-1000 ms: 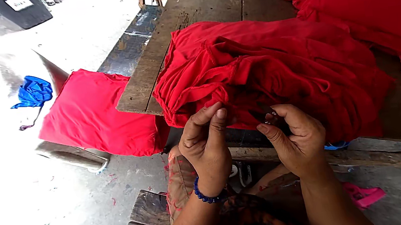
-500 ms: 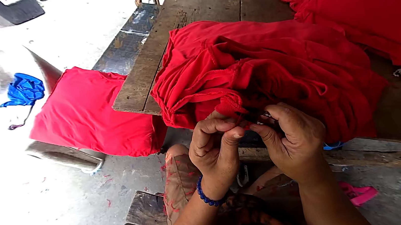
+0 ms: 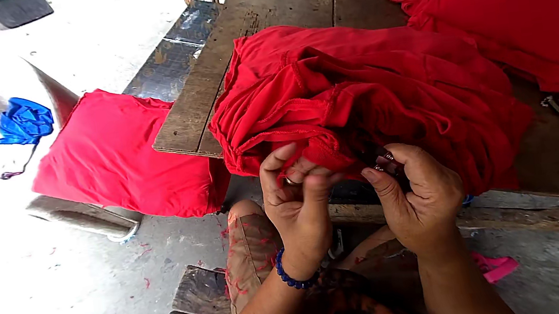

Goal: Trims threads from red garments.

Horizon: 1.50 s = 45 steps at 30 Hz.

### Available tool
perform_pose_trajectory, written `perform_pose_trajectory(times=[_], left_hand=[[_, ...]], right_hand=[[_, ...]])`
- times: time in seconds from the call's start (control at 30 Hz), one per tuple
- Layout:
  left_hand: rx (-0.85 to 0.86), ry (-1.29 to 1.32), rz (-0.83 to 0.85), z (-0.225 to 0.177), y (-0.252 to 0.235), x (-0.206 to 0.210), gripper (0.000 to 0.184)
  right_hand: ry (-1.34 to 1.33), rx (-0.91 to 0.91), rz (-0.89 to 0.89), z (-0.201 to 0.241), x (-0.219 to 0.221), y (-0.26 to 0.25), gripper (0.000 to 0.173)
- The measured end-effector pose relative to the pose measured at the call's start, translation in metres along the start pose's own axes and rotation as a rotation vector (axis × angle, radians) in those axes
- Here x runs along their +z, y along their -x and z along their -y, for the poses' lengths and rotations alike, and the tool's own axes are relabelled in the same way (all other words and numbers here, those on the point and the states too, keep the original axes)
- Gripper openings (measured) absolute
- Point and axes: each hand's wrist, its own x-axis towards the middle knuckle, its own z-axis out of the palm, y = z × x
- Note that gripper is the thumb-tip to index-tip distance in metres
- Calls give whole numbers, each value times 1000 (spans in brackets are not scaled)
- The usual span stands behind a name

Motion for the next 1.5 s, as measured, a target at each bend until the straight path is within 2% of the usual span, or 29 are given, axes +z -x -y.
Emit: perform_pose_trajectory(times=[0.07,0.17,0.23,0.43,0.63,0.77,0.83,0.97,1.03,1.13,1.23,1.3,1.37,1.43,1.5], left_hand=[[10,-77,-29,0,0,1,41],[58,-178,-76,2,0,2,21],[83,-221,-77,3,-1,1,14],[161,-276,-24,7,2,-1,10],[367,-544,46,13,7,-6,4],[430,-635,72,17,7,-9,7],[385,-568,68,18,7,-9,9],[81,-76,40,3,3,-4,20],[-35,149,23,-6,-1,-4,26],[-86,298,28,-11,-3,-6,20],[-74,310,52,-10,-2,-5,16],[-65,238,52,-10,-2,-4,25],[-35,44,50,-9,-2,-3,36],[63,-206,52,-8,-4,-4,40],[201,-389,50,-6,-7,-7,37]], right_hand=[[-31,9,8,0,-2,1,26],[-31,1,28,0,-4,4,26],[-7,-4,50,1,-5,5,26],[166,-25,119,8,-5,3,28],[261,-61,115,16,0,-2,26],[297,-59,109,17,1,-2,27],[271,-22,106,17,1,-3,27],[-3,109,95,2,-3,0,24],[-121,102,86,-7,-4,2,21],[-135,44,94,-11,-3,7,25],[-33,2,82,-7,-1,6,29],[14,-29,65,-4,0,2,29],[17,-47,40,-4,0,-1,27],[-30,-35,7,-8,0,-1,26],[-80,-12,-17,-13,-1,2,25]])
